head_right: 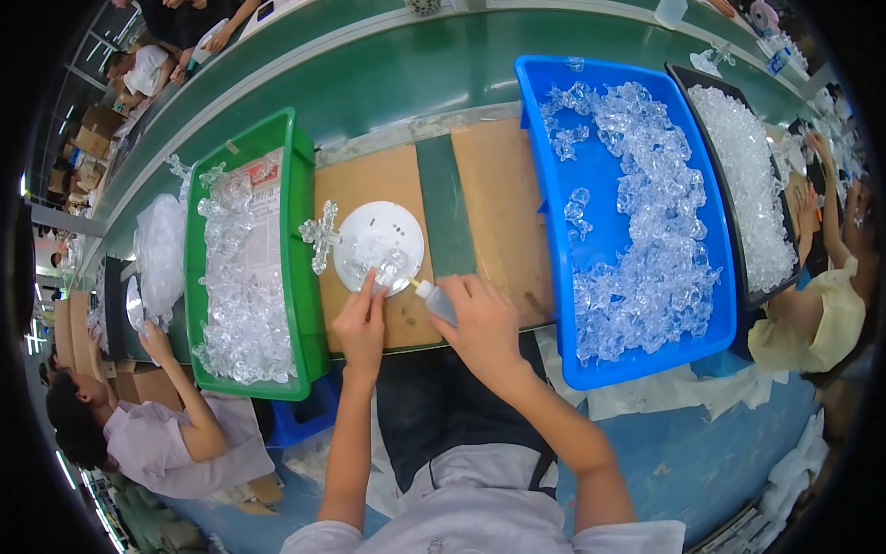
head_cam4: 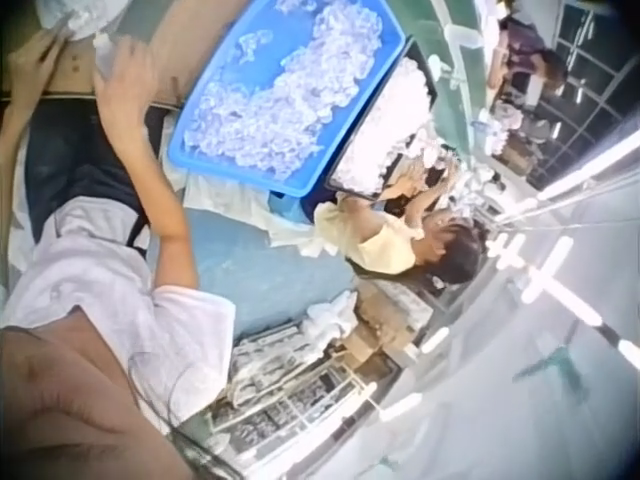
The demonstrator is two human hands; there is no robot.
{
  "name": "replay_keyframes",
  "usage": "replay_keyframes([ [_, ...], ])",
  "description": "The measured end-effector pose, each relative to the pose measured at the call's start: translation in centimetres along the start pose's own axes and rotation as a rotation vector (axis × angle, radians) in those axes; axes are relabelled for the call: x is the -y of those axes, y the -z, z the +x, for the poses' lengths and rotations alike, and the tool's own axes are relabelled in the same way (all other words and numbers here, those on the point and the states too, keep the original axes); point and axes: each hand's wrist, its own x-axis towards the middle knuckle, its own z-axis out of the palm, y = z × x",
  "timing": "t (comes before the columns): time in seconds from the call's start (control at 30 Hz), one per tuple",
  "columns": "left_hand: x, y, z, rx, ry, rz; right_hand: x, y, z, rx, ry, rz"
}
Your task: Glue small crystal-like decorative pieces onto a circular white base.
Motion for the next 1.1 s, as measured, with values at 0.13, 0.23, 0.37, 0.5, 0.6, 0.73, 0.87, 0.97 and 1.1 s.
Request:
replay_keyframes([
  [0.13, 0.21, -0.17, 0.03, -0.046, -0.035, -0.014, -0.03, -0.27, -0.26, 0.025, -0.002, -0.007],
  [0.23, -0.04, -0.03, 0.07, -0.043, -0.034, -0.009, 0.03, -0.13, -0.18, 0.024, 0.017, -0.01],
  [0.37, -0.09, 0.0, 0.03, -0.026, -0.025, 0.014, 0.19, -0.15, 0.14, 0.018, 0.043, -0.022],
  [0.5, -0.07, 0.03, -0.03, -0.014, -0.007, 0.019, 0.43, -0.45, 0.36, 0.028, 0.085, -0.022],
  [0.6, -0.2, 0.07, 0.08, -0.011, -0.004, 0.016, 0.53, -0.69, 0.35, 0.02, 0.089, -0.01],
  [0.73, -0.13, 0.01, 0.05, -0.012, -0.01, 0.026, 0.53, -0.98, 0.13, 0.016, 0.059, 0.02],
  [0.87, -0.04, 0.02, -0.01, -0.015, -0.009, 0.023, 0.64, -0.99, 0.12, 0.021, 0.046, 0.015],
  [0.97, -0.14, 0.07, 0.05, -0.017, -0.019, 0.032, 0.69, -0.95, 0.17, 0.018, 0.044, 0.013],
  [1.1, -0.11, -0.06, -0.03, -0.017, -0.012, 0.036, 0.58, -1.07, 0.15, 0.016, 0.025, 0.006],
])
